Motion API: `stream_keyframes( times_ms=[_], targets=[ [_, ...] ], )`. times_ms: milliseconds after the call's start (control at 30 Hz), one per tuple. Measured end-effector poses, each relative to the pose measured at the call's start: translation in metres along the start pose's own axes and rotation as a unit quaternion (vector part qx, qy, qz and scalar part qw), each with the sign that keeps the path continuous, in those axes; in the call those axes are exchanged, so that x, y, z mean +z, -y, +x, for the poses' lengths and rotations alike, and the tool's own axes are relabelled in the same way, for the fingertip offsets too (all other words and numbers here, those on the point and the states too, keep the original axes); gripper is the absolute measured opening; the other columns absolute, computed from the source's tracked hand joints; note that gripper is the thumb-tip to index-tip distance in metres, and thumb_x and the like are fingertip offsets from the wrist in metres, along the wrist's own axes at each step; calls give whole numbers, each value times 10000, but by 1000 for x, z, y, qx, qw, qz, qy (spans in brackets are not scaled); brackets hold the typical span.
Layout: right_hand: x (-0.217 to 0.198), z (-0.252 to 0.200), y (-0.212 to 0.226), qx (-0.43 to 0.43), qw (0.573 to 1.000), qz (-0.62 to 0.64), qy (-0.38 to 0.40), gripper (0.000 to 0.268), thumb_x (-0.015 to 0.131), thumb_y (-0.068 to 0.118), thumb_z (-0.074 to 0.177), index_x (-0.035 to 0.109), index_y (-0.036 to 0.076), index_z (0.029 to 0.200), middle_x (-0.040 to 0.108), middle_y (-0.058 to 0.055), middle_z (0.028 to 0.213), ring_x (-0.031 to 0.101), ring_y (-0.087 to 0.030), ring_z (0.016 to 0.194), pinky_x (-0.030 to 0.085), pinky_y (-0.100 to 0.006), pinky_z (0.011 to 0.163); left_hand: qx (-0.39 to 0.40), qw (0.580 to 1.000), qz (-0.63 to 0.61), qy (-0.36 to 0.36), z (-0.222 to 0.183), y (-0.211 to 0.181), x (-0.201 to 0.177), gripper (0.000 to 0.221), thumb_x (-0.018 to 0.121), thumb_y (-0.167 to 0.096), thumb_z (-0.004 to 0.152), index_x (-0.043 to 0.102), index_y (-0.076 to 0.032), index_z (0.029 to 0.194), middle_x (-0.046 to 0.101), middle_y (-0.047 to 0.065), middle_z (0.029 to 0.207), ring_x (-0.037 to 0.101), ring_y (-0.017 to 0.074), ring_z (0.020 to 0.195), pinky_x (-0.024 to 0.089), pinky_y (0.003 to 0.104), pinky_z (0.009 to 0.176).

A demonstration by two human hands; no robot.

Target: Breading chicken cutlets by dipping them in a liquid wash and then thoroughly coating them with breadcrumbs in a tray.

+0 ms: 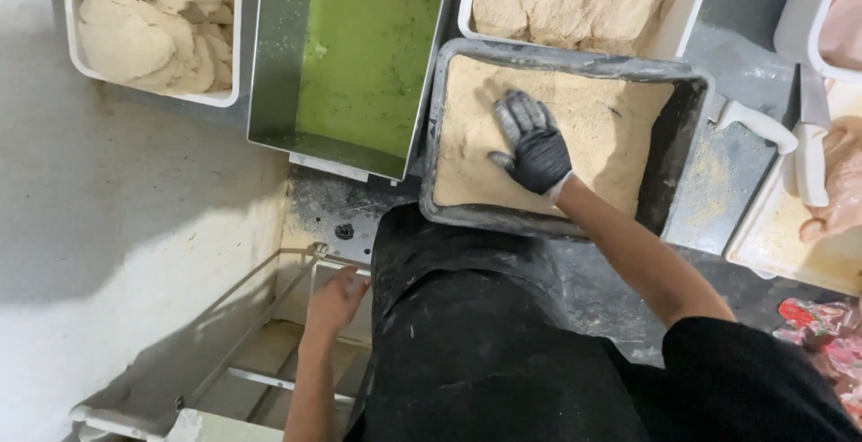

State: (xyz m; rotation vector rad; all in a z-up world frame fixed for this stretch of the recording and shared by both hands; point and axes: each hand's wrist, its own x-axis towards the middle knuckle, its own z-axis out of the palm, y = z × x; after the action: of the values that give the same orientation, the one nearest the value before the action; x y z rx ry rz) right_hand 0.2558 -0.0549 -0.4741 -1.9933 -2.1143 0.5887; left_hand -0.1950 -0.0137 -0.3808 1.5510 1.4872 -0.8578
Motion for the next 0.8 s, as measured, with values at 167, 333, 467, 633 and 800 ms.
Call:
stream_keyframes(
  times_ms=[167,333,467,633,800],
  targets=[
    [-13,32,19,11,1000,21,10,858,613,561,981,267,215,1685,283,-154,1712,258,-393,1571,216,-613,1266,-19,997,68,37,-4,8,8,571,555,-479,1019,578,-179,1504,697,170,1404,694,376,1264,569,547,1028],
    [39,26,5,-67,997,-23,-19,791,463,635,1022,291,230,1679,229,-112,1746,223,-343,1600,197,-585,1274,-20,999,25,14,4,-6,6,552,563,-448,1034,583,-163,1506,686,163,1411,684,369,1272,567,539,1021],
    [28,19,8,-134,988,-73,-16,652,215,541,1123,263,239,1699,186,-57,1780,147,-282,1634,87,-524,1293,-14,1000,22,9,-13,-36,-15,533,572,-421,1038,572,-175,1511,682,153,1412,681,366,1272,566,550,1024],
    [-7,16,-11,-39,999,11,29,732,464,544,1055,273,199,1672,227,-119,1749,214,-359,1604,171,-582,1292,-26,999,24,12,4,-25,-12,544,579,-432,1043,573,-170,1519,672,159,1432,671,366,1291,557,543,1035],
    [-3,9,-25,-3,999,-47,-3,816,601,495,1016,276,162,1686,302,-146,1717,278,-382,1570,233,-582,1269,-4,997,77,26,1,-15,-4,548,559,-432,1032,580,-160,1507,683,187,1411,677,398,1274,561,557,1028]
  ],
)
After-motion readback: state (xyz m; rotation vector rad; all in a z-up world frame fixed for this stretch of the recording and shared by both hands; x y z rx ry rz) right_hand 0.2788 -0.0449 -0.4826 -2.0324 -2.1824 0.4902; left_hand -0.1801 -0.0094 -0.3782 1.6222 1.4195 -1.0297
